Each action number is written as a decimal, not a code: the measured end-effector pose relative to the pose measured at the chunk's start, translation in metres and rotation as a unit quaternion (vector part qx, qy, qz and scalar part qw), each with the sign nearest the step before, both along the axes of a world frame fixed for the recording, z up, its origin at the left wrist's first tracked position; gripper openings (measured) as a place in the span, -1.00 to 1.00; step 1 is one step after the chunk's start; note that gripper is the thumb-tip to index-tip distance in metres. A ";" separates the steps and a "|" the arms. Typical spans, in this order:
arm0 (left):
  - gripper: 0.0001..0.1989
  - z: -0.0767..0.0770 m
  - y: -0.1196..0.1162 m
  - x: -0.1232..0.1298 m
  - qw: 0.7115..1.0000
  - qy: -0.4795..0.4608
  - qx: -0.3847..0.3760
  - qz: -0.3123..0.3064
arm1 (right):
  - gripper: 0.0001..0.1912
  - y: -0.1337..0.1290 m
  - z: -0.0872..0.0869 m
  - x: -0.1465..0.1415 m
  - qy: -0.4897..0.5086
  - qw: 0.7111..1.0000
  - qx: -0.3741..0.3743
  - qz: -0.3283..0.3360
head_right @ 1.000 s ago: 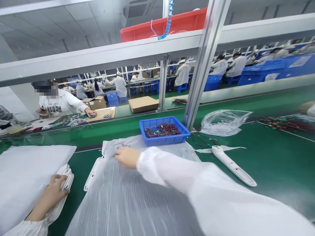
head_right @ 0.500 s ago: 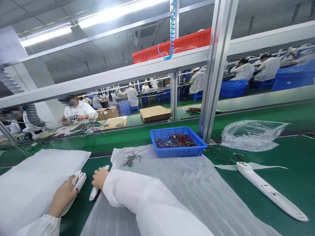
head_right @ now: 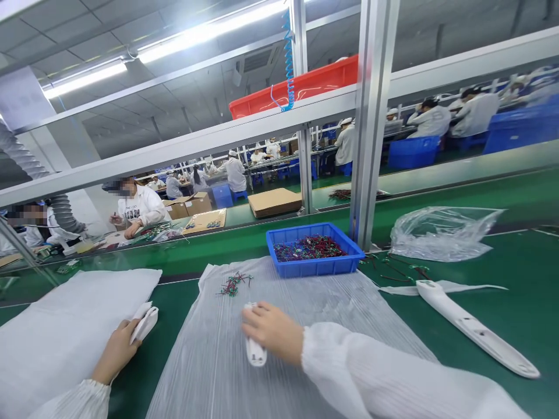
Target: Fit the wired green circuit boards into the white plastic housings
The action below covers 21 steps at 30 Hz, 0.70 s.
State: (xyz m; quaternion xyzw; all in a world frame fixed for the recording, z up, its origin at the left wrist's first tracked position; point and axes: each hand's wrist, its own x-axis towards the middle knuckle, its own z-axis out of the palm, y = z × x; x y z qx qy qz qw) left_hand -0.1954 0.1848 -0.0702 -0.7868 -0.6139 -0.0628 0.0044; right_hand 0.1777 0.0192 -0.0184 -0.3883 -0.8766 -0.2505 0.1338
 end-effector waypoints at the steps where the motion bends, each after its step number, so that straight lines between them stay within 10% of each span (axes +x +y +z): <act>1: -0.66 0.001 0.000 0.000 1.000 -0.004 -0.008 -0.004 | -0.79 -0.007 -0.005 0.018 0.011 1.000 -0.003 -0.023; 8: -0.58 0.008 0.005 0.006 0.999 0.024 -0.044 0.013 | -0.77 -0.028 -0.041 0.101 0.060 0.994 -0.051 -0.081; 21: -0.58 0.010 -0.008 0.007 0.993 0.034 -0.053 0.096 | -0.76 -0.031 -0.055 0.103 0.161 0.979 -0.090 -0.091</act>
